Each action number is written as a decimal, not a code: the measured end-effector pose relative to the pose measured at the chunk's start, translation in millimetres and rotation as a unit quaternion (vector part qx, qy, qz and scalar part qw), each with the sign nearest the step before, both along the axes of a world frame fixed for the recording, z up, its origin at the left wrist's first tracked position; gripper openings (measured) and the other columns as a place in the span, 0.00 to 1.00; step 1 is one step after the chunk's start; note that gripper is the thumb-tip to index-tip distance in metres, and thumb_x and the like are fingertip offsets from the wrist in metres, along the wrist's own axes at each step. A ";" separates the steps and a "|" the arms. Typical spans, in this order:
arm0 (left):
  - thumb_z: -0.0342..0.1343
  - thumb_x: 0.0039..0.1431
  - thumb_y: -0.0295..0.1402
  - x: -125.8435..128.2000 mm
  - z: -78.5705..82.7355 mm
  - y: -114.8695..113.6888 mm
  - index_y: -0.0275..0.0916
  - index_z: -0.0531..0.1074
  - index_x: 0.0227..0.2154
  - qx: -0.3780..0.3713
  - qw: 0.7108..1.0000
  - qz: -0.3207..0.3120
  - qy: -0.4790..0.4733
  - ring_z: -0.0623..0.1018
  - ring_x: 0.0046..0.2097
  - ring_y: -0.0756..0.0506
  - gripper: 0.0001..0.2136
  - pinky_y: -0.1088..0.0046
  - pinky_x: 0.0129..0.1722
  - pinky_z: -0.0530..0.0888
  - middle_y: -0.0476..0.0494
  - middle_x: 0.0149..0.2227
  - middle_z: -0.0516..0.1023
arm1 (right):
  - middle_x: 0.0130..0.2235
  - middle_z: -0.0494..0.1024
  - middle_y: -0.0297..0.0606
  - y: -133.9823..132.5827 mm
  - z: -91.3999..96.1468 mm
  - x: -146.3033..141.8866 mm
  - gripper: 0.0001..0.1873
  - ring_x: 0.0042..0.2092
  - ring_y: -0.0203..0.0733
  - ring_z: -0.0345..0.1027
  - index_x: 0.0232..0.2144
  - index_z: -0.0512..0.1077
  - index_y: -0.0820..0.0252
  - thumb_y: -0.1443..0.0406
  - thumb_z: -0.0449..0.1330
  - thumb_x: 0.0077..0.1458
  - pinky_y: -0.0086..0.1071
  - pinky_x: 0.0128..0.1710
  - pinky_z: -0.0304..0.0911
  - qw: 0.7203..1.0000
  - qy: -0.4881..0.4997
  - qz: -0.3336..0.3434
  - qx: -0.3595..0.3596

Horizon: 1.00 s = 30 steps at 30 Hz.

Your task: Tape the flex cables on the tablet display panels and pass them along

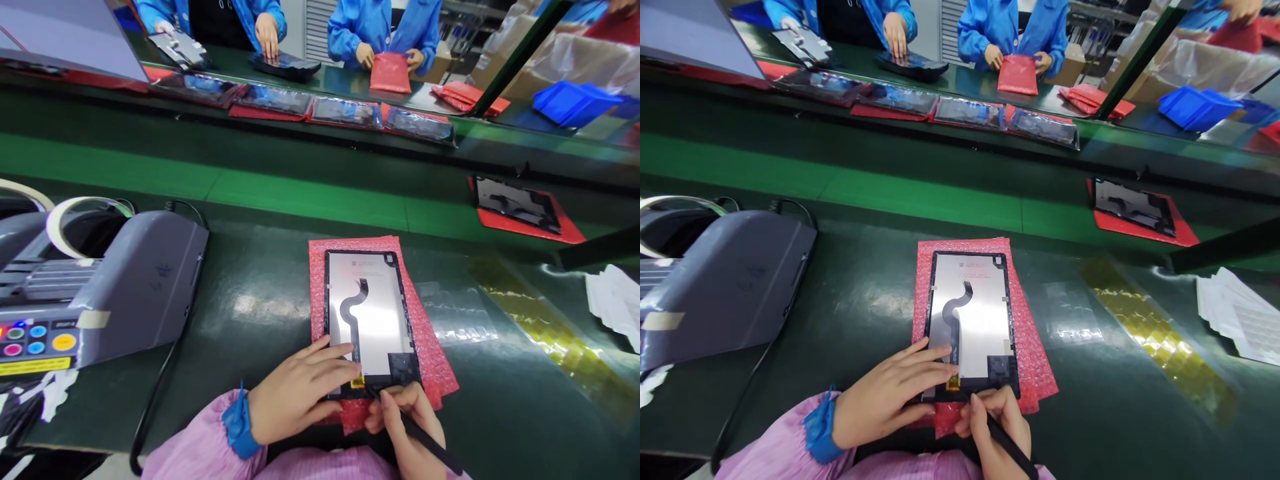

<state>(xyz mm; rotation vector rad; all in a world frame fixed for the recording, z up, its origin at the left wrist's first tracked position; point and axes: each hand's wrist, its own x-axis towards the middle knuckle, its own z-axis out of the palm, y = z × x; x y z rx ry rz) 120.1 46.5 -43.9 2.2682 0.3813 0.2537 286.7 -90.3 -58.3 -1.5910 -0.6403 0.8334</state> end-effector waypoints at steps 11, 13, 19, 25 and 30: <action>0.56 0.60 0.20 7.1 0.4 -10.1 0.42 0.68 0.61 0.126 0.991 -0.019 0.043 0.66 0.68 0.37 0.26 0.54 0.71 0.52 0.47 0.61 0.75 | 0.35 0.84 0.40 -4.8 7.0 72.8 0.20 0.30 0.44 0.78 0.41 0.72 0.55 0.47 0.53 0.65 0.36 0.34 0.71 0.949 -0.303 0.005 -0.083; 0.55 0.57 0.19 8.1 -1.3 -14.3 0.41 0.67 0.62 0.148 0.988 -0.013 0.044 0.66 0.68 0.37 0.29 0.53 0.71 0.51 0.47 0.62 0.75 | 0.36 0.82 0.41 1.7 9.7 85.9 0.25 0.34 0.49 0.78 0.38 0.72 0.54 0.41 0.51 0.62 0.39 0.36 0.70 0.922 -0.365 0.012 -0.131; 0.53 0.54 0.16 11.2 -5.4 -24.3 0.43 0.64 0.64 0.139 0.988 0.027 0.058 0.64 0.69 0.36 0.34 0.49 0.70 0.54 0.43 0.64 0.72 | 0.34 0.79 0.38 26.7 16.5 90.7 0.25 0.31 0.50 0.75 0.34 0.62 0.50 0.38 0.54 0.55 0.39 0.31 0.66 0.912 -0.331 0.053 -0.237; 0.57 0.65 0.30 5.8 -15.4 -44.6 0.53 0.52 0.70 0.002 0.986 0.166 -0.029 0.38 0.73 0.27 0.34 0.37 0.66 0.54 0.43 0.76 0.38 | 0.38 0.77 0.42 65.5 34.6 109.7 0.23 0.38 0.54 0.74 0.36 0.61 0.51 0.41 0.55 0.53 0.43 0.40 0.66 0.920 -0.334 0.077 -0.190; 0.45 0.74 0.36 15.0 -26.0 -58.8 0.55 0.36 0.72 -0.219 0.900 0.334 -0.171 0.36 0.74 0.36 0.31 0.45 0.70 0.44 0.45 0.76 0.29 | 0.30 0.73 0.31 87.7 33.1 109.3 0.22 0.32 0.47 0.72 0.35 0.58 0.50 0.43 0.58 0.52 0.39 0.35 0.66 0.942 -0.246 0.138 -0.180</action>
